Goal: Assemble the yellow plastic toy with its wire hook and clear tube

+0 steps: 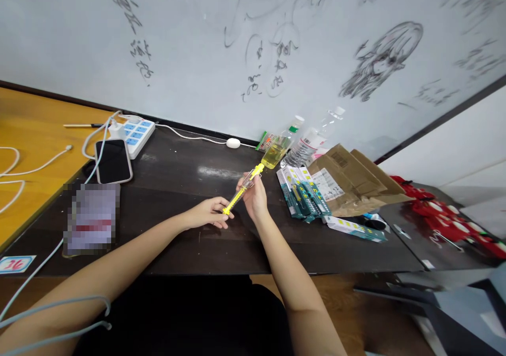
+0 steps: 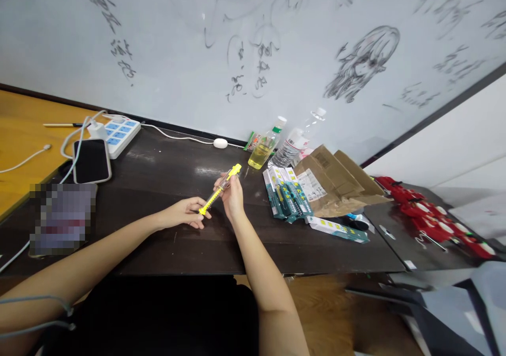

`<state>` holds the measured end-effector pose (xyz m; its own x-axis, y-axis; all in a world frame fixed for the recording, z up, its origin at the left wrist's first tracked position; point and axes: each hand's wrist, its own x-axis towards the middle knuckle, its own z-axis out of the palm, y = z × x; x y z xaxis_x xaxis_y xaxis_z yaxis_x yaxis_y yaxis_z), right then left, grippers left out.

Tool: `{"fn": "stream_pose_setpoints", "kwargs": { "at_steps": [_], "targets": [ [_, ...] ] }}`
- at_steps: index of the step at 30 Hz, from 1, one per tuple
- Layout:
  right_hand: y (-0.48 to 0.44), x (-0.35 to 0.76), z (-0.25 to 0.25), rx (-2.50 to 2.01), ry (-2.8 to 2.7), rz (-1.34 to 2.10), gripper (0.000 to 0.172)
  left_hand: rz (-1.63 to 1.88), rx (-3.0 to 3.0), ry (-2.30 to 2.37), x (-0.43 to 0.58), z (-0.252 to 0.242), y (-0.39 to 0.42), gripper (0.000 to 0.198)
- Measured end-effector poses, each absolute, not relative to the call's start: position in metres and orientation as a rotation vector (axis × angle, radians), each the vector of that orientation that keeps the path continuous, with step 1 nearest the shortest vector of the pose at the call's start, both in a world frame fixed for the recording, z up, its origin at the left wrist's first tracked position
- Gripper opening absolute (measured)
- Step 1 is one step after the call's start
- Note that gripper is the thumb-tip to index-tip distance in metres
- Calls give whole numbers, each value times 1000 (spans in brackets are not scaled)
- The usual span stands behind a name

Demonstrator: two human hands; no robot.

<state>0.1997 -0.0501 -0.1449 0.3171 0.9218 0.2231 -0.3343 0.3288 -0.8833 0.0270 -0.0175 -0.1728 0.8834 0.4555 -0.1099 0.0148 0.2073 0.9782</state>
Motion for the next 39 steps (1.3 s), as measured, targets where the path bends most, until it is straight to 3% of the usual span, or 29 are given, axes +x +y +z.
{"fn": "stream_pose_setpoints", "kwargs": {
  "at_steps": [9, 15, 39],
  "targets": [
    [-50, 202, -141, -856, -822, 894, 32, 495, 1556, 449, 31, -181, -13, 38],
    [-48, 203, -145, -882, -824, 910, 34, 503, 1706, 491, 33, -188, -16, 23],
    [-48, 211, -144, -848, -789, 907, 33, 481, 1697, 525, 31, -177, -19, 24]
  ]
}}
